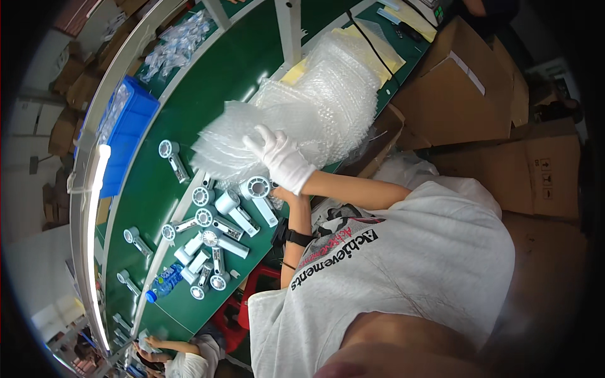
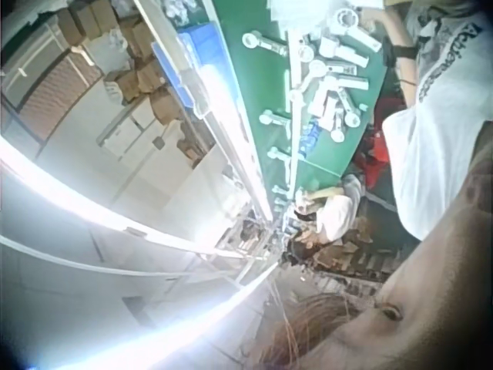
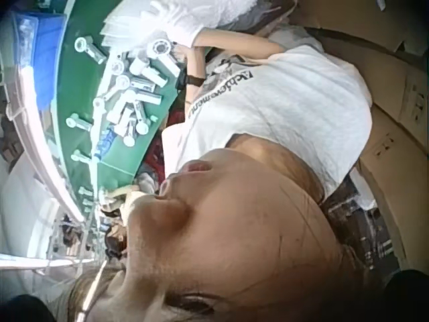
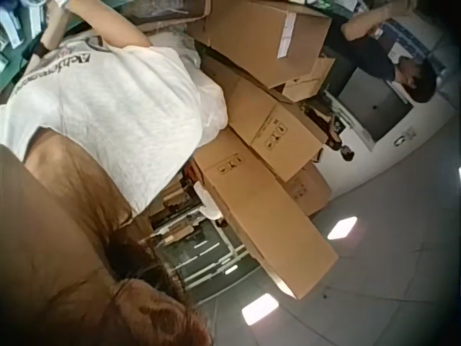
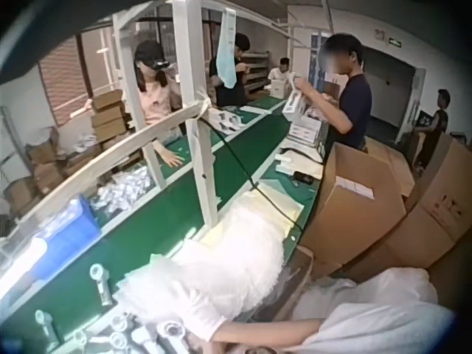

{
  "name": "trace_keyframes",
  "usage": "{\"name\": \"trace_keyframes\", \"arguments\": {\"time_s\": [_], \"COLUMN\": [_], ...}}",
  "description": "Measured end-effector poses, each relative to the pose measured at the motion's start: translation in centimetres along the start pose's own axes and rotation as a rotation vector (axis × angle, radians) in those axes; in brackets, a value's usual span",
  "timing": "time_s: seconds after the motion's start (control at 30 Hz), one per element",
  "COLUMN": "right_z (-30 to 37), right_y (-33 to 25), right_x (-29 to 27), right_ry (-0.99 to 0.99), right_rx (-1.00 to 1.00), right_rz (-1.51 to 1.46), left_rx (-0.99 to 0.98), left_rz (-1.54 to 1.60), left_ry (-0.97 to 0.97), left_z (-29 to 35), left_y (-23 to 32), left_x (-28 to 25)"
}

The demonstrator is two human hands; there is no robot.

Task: The person packages handheld fans by picking up each fan, wrapping it in bubble wrap, and setting it aside.

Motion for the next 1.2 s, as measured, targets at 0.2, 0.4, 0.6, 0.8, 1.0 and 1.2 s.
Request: {"name": "trace_keyframes", "arguments": {"time_s": [0.2,0.4,0.6,0.8,1.0,1.2], "right_z": [2.2,3.1,3.0,2.8,3.7,3.5], "right_y": [5.2,4.2,4.4,5.7,7.1,3.8], "right_x": [10.4,5.6,7.2,2.5,5.1,7.0], "right_ry": [-0.201,-0.133,-0.387,-0.218,-0.249,-0.256], "right_rx": [0.150,0.242,0.252,-0.163,0.080,-0.059], "right_rz": [0.068,-0.026,-0.900,0.080,-0.176,-0.006], "left_rx": [0.148,0.519,0.200,0.101,-0.094,0.212], "left_rz": [-0.616,-1.201,-1.359,-1.265,-0.922,-1.034], "left_ry": [0.624,0.347,0.510,0.391,0.355,0.395], "left_z": [6.5,4.2,-7.6,-9.4,-10.2,-8.2], "left_y": [4.7,10.4,14.1,11.3,6.2,6.0], "left_x": [-3.2,1.3,-1.2,1.1,1.2,1.6]}}
Point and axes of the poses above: each hand's wrist, its own z-axis away from the middle knuckle, its own x-axis out of the palm, y = z × x, the point moved 9 cm from there along -z, towards the middle knuckle, and after that the axes turned 10 degrees about -x, right-handed, at the moved point
